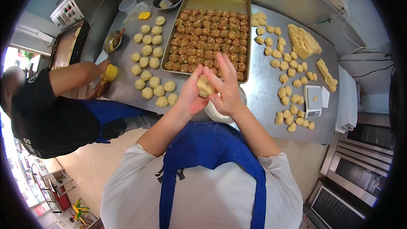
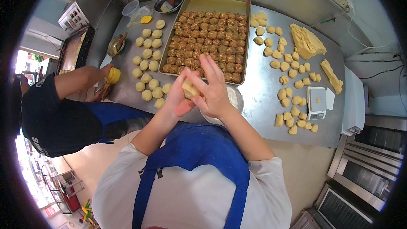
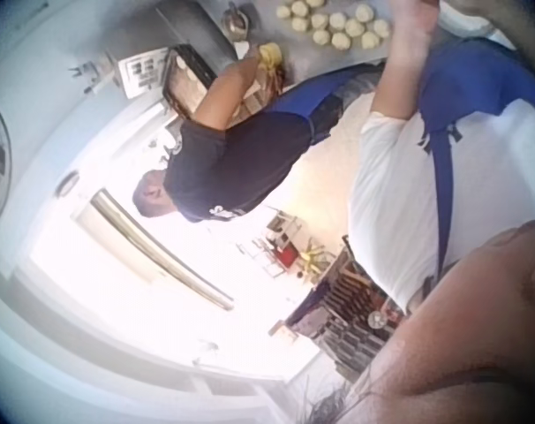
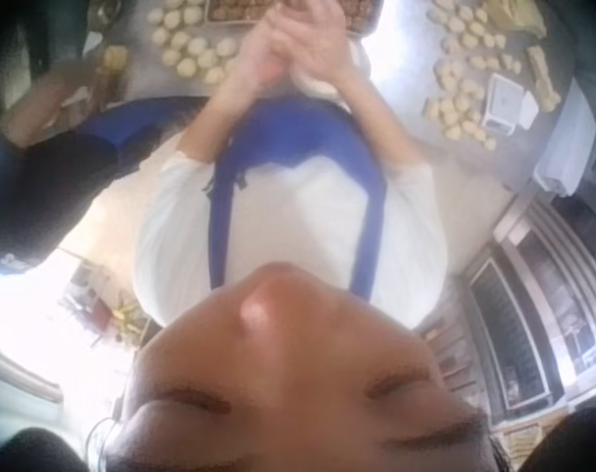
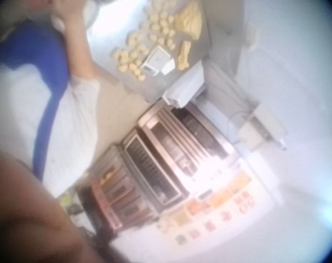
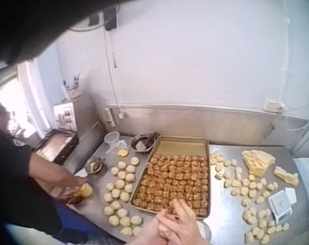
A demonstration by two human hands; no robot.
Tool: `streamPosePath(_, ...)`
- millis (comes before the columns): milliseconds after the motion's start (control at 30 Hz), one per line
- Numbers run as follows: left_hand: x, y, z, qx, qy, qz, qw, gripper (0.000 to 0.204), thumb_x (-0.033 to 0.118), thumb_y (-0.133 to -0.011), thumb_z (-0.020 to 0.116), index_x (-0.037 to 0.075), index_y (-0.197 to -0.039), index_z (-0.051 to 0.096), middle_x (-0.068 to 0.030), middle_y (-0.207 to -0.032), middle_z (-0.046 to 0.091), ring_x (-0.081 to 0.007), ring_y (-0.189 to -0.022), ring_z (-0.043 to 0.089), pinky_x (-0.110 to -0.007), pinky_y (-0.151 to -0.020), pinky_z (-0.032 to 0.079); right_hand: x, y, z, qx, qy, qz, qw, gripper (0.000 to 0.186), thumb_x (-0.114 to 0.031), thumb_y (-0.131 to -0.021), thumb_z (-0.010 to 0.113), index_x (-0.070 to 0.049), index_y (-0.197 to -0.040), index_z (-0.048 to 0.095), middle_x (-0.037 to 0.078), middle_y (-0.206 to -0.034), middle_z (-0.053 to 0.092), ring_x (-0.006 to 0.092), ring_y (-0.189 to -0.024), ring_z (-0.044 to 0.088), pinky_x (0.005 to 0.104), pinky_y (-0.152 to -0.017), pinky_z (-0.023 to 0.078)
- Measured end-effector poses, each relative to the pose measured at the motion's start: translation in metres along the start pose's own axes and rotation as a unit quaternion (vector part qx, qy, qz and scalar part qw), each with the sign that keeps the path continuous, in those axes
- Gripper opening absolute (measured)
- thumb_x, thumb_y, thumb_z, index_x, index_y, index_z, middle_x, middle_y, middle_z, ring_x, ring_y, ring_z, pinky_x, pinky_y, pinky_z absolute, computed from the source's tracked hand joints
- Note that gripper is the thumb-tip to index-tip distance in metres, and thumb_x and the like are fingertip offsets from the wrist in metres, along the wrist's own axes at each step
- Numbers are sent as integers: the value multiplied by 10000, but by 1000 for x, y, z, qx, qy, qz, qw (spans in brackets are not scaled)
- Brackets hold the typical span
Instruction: The person prepares pastries by hand by taking a dough ball from the table, flattening it into a disk, adding a portion of filling from a large tray, and rolling the dough into a sealed ball around the filling.
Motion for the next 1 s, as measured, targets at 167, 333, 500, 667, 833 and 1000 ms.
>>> streamPosePath(167, 13, 1, 10, -20, -30, 54, 998, 407, 460, -1023, 382, 126, -1135, 586, -18, -1061, 637, -157, -992, 623, -337, -839, 533, 5, 9, 21, -12, -47, 20, 999, 393, -300, -968, 445, -164, -1295, 615, 205, -1482, 394, 411, -1341, 393, 470, -1076, 331)
streamPosePath(333, 6, 5, -12, 94, -43, 60, 993, 397, 452, -1030, 370, 138, -1136, 588, -16, -1055, 640, -164, -975, 629, -339, -823, 533, 12, 20, 40, -61, -215, 185, 957, 372, -155, -917, 507, -156, -1267, 633, 201, -1441, 443, 386, -1289, 459, 455, -1084, 339)
streamPosePath(500, 15, 12, -22, 146, -40, 35, 988, 539, 524, -1028, 288, 106, -1238, 555, -59, -1170, 625, -204, -1082, 620, -358, -881, 522, 19, 24, 65, -55, -130, 148, 979, 423, -152, -885, 533, -122, -1301, 599, 219, -1479, 384, 397, -1295, 446, 472, -1086, 333)
streamPosePath(667, 19, 31, -13, 19, 56, -5, 998, 681, 599, -1006, 162, 100, -1402, 404, -86, -1400, 473, -227, -1319, 441, -417, -1117, 345, 5, 12, 60, -14, -76, 67, 995, 305, -111, -805, 591, -59, -1100, 646, 148, -1227, 617, 315, -1133, 590, 480, -1077, 349)
streamPosePath(833, 22, 41, -62, -73, 60, -55, 994, 664, 612, -994, 231, 131, -1425, 387, -89, -1424, 451, -227, -1332, 429, -407, -1095, 377, -18, 14, 76, -29, -134, 24, 990, 116, -89, -785, 604, -82, -886, 660, 76, -1041, 690, 261, -998, 653, 502, -1090, 333)
streamPosePath(1000, 21, 22, -172, 137, -45, 5, 989, 348, 455, -949, 570, 152, -1121, 563, -61, -993, 627, -203, -893, 630, -372, -737, 529, -9, 50, 121, -305, 104, 133, 937, 824, -435, -847, 611, -34, -1488, 283, 188, -1545, 292, 319, -1466, 204, 571, -1157, 99)
Point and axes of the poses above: each hand's wrist, its own y-axis away from the middle knuckle, its own z-axis out of the palm, x = y × z, the point moved 3 cm from there along -y, towards the middle knuckle
